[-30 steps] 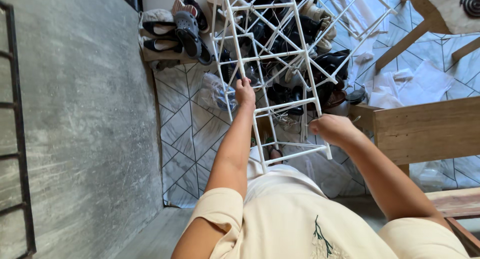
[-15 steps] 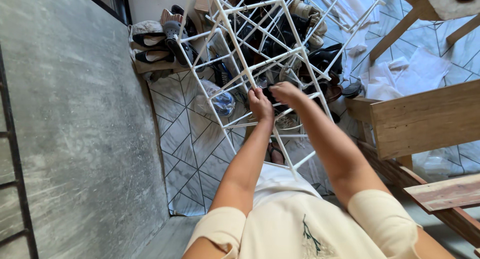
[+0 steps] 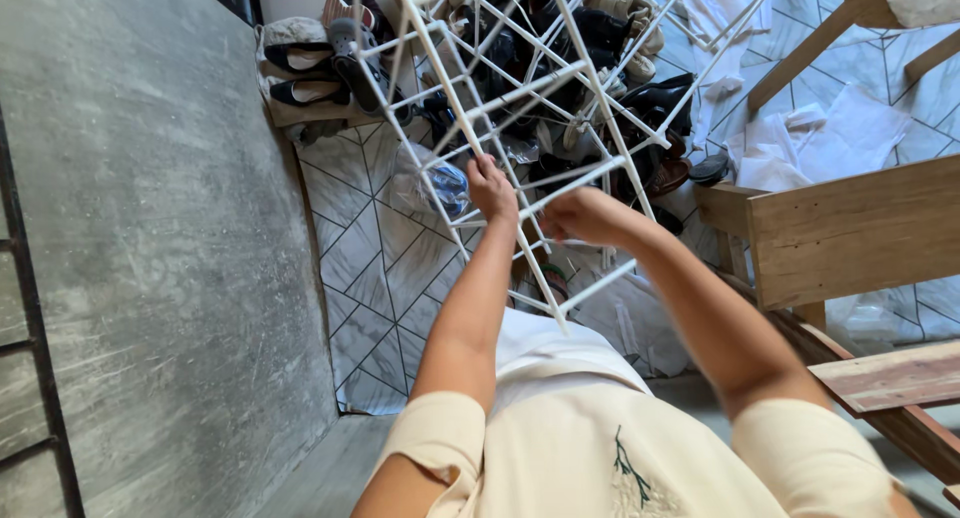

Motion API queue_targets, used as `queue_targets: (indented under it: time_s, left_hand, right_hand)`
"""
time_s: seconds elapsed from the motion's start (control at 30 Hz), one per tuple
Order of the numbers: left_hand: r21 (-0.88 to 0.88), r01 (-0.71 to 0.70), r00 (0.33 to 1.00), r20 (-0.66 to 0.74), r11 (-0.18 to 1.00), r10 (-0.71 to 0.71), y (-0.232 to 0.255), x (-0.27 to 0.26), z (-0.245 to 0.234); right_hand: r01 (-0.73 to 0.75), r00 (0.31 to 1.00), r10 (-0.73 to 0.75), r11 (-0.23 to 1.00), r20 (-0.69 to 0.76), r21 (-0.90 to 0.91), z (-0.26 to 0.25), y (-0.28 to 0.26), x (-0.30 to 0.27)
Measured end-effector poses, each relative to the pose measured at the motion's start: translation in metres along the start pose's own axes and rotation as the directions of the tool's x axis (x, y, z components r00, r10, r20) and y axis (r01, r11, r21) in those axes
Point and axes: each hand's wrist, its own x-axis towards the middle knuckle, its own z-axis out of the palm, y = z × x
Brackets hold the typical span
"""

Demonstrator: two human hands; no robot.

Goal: The person assembles a white plastic shoe rack by hand, connecting the frame pieces and securing them with wire ties. The person repeatedly wraps and twists wire ties around the joints to hold the structure together.

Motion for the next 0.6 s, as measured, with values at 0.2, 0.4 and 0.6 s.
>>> queue_targets:
  time_s: [0.2, 0.4, 0.6]
  left_hand:
    - [-0.195, -0.007, 1.000, -0.016, 0.981, 0.004, 0.004, 0.040, 0.012]
    - [-0.089, -0.126, 0.991, -0.064, 0.988, 0.121, 0.019, 0.036, 0.011]
    - [-0.111, -0.170, 0.985, -0.050, 0.979, 0.165, 0.048, 0.010, -0.003]
  right_hand:
    - [-0.361, 0.931, 0.341, 0.915, -0.130, -0.180, -0.056, 0.031, -0.131]
    - [-0.497, 0.797, 0.604, 0.658, 0.004, -0.566, 0.014, 0.110, -0.116]
    - [-0.414, 0.910, 0.274, 0.660, -0.312, -0.627, 0.075, 0.098, -0.082]
